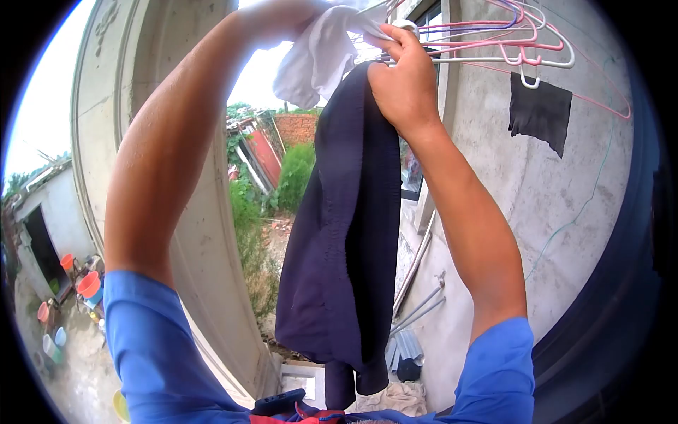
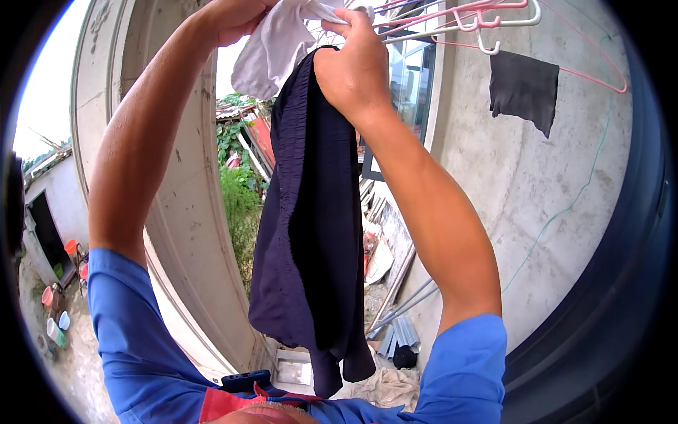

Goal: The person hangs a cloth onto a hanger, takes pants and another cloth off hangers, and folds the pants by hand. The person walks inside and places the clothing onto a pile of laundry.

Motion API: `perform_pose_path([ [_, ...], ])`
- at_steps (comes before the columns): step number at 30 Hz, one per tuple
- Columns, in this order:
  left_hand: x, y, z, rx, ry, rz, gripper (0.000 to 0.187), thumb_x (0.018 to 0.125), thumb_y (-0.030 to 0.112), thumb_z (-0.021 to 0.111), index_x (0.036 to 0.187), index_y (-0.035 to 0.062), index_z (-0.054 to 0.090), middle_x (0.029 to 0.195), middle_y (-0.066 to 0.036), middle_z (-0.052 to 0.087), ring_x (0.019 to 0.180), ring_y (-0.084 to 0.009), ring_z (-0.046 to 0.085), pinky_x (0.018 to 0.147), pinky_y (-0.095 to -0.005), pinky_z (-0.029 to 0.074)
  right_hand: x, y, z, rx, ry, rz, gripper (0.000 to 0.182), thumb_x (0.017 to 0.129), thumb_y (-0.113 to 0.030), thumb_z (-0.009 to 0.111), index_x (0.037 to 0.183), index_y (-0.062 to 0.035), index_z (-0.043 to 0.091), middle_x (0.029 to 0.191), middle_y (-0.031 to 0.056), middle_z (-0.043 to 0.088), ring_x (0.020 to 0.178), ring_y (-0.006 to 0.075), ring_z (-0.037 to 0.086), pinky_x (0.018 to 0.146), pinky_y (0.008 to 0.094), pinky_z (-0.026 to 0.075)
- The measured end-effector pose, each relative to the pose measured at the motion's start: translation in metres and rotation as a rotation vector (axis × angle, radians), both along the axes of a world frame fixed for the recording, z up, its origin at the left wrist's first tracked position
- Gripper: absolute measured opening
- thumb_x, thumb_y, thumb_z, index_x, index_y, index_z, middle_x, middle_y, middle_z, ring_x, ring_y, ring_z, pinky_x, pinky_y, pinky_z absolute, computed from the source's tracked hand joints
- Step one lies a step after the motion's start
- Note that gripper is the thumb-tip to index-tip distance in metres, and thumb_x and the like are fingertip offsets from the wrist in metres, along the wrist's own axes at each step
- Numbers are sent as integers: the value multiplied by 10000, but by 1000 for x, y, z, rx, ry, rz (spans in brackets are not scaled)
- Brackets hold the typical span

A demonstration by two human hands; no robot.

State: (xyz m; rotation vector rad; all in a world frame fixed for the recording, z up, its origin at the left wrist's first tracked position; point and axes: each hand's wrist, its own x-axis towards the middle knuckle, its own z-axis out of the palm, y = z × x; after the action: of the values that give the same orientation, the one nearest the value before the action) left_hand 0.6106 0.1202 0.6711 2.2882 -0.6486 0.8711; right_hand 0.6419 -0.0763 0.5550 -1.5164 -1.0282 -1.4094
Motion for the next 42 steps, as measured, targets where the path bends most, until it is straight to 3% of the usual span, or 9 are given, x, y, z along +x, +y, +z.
perform_pose_path([
  [4, 38, 12, 19, -138, -227, -2, 388, 1040, 304, 516, 1241, 13, 675, 1014, -99, 748, 773, -205, 691, 662, -322, 552, -4, -2, -20, -24, 112, 48, 570, 797, 1, 556, 1353, 85, 461, 1310, 153, 678, 1080, 208, 643, 959, 294, 481],
  [9, 67, 19, 23, -616, 202, -647, 373, 998, 271, 593, 1265, 23, 669, 1015, -99, 749, 776, -210, 696, 673, -328, 560, -4, -12, -38, -74, 195, 98, 586, 798, 7, 558, 1364, 80, 424, 1339, 177, 650, 1169, 240, 609, 1012, 313, 454],
  [12, 66, 15, 17, -459, 478, -895, 393, 888, 176, 741, 1248, 34, 672, 992, -122, 747, 809, -227, 716, 711, -350, 589, 8, -26, -43, -97, 203, 98, 570, 805, 10, 581, 1340, 51, 388, 1319, 237, 639, 1110, 372, 659, 937, 375, 501],
  [16, 148, 18, 27, -58, -79, -508, 234, 937, 152, 632, 1065, -20, 726, 916, -83, 722, 756, -189, 688, 701, -324, 561, 8, -28, -43, -91, 261, 199, 565, 806, 16, 576, 1339, 50, 392, 1324, 233, 639, 1102, 360, 662, 924, 362, 503],
  [22, 114, 7, -9, -188, -328, 67, 215, 922, 124, 667, 1094, 5, 718, 979, -100, 727, 809, -197, 712, 679, -328, 581, 7, -15, -43, -132, 239, 171, 573, 803, 29, 570, 1353, 53, 407, 1325, 219, 646, 1120, 335, 660, 931, 347, 496],
  [24, 112, 14, -6, -280, -295, 1, 257, 898, 108, 701, 1139, 20, 699, 975, -122, 734, 810, -220, 714, 694, -349, 590, 11, -13, -44, -144, 248, 117, 591, 798, 59, 534, 1374, 57, 399, 1357, 158, 642, 975, 149, 612, 865, 263, 494],
  [30, 125, 31, 0, -631, -132, -508, 304, 875, 229, 785, 1049, -2, 690, 888, -123, 732, 788, -220, 707, 689, -363, 580, 26, -4, -45, -162, 274, 182, 606, 785, 72, 527, 1377, 64, 395, 1362, 151, 644, 896, 113, 609, 787, 237, 498],
  [33, 123, 31, -12, 33, -200, -2, 288, 1005, 263, 579, 1146, 64, 731, 996, -78, 725, 757, -161, 672, 606, -273, 535, 19, -13, -51, -175, 274, 143, 610, 789, 76, 517, 1387, 66, 392, 1368, 151, 640, 854, 101, 605, 758, 225, 495],
  [42, 86, 24, -26, 103, -290, -299, 510, 952, 505, 625, 1277, 118, 699, 1122, -58, 698, 878, -149, 653, 748, -303, 523, 20, -44, -50, -129, 303, 215, 608, 792, 29, 576, 1375, 56, 407, 1341, 188, 649, 1058, 244, 668, 886, 307, 500],
])
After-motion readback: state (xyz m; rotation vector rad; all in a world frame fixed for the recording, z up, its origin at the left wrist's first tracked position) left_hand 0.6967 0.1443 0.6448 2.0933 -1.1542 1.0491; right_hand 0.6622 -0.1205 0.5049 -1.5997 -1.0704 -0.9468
